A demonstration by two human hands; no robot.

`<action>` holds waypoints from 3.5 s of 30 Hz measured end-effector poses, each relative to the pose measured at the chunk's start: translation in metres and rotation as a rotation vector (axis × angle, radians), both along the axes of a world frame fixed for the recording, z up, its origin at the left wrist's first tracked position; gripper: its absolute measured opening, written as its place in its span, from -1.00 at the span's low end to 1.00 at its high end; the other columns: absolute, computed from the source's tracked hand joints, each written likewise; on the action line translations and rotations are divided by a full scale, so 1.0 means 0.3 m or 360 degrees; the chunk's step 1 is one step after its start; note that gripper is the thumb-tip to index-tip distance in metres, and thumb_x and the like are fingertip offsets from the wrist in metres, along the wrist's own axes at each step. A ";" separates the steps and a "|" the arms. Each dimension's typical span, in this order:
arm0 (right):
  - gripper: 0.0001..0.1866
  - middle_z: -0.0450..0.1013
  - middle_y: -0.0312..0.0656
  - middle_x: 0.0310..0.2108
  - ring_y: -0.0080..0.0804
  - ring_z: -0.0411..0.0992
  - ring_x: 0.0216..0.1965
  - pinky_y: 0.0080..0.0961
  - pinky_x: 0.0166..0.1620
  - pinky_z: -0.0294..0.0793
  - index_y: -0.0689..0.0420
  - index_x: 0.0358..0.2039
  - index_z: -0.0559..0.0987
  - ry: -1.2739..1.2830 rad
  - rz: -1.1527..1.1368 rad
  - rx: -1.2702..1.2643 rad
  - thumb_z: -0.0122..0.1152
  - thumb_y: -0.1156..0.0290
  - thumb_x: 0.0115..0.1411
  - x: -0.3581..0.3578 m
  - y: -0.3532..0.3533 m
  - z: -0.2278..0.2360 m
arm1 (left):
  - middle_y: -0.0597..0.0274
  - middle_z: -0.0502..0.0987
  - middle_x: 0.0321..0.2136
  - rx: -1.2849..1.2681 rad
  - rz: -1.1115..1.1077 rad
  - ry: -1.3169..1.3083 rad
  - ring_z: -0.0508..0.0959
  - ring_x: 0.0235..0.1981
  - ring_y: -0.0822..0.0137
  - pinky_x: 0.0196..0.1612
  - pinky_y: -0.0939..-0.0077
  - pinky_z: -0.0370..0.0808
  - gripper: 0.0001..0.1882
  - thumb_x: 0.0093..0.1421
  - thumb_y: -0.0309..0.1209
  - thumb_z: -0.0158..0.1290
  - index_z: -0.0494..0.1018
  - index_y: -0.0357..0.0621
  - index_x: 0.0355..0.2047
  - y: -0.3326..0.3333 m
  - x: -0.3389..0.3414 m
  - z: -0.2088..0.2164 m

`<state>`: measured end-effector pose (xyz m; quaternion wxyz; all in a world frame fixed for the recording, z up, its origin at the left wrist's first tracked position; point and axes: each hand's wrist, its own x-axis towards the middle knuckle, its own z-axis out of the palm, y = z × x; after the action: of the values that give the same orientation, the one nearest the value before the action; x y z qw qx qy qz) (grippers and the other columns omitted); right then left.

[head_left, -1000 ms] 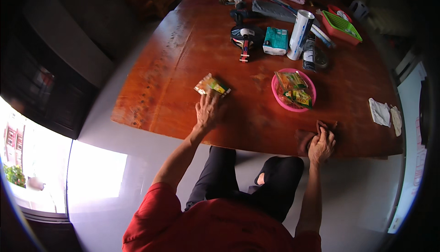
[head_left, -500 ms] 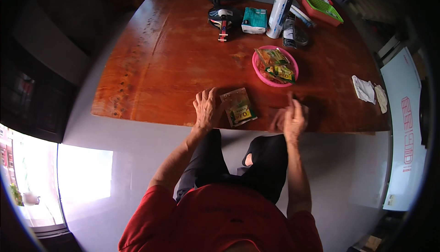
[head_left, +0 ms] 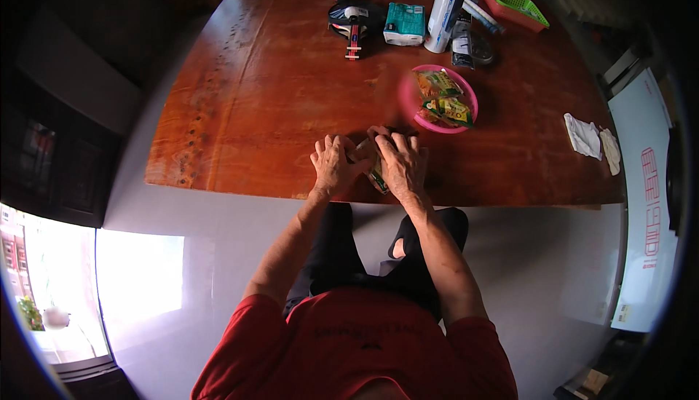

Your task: The person sits on the floor and wipes several small packaged items with a brown cloth, placing them into a pink plastic basket. The person also wipes a black circular object and the wooden table surface.

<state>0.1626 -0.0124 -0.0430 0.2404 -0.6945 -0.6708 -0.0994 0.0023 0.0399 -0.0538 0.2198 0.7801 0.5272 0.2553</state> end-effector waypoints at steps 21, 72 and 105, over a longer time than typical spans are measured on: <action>-0.64 0.42 -0.32 -0.07 -0.09 0.37 -0.13 -0.13 -0.17 0.49 -0.07 -0.10 0.59 0.0205 0.0177 -0.0170 0.18 0.49 0.05 -0.043 0.037 0.011 | 0.17 0.62 -0.40 -0.1463 0.0040 -0.1153 0.63 -0.39 0.37 -0.34 0.52 0.60 -0.67 0.22 -0.25 0.16 0.55 -0.29 -0.17 0.013 -0.083 0.079; -0.75 0.46 -0.11 -0.19 -0.02 0.38 -0.08 -0.14 -0.01 0.38 0.12 -0.17 0.57 0.0221 0.0268 0.0260 0.24 0.51 0.09 0.149 -0.034 -0.029 | -0.06 0.55 -0.20 -0.1398 0.0149 -0.1517 0.63 -0.23 0.12 -0.17 0.35 0.65 -0.55 0.28 -0.25 0.07 0.44 -0.46 -0.04 -0.017 -0.082 0.033; -0.66 0.43 -0.11 -0.09 -0.04 0.39 -0.09 -0.22 -0.02 0.43 0.09 -0.02 0.57 0.0354 0.0119 0.0330 0.23 0.51 0.15 0.107 -0.165 0.069 | 0.00 0.59 -0.25 -0.1403 0.0167 -0.1502 0.63 -0.28 0.21 -0.23 0.43 0.64 -0.58 0.22 -0.28 0.14 0.48 -0.46 -0.09 -0.024 -0.081 0.057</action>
<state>0.1947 -0.0619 -0.0224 0.3873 -0.6473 -0.6514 -0.0816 -0.0221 0.0326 -0.0367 0.7149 0.3938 0.4668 0.3406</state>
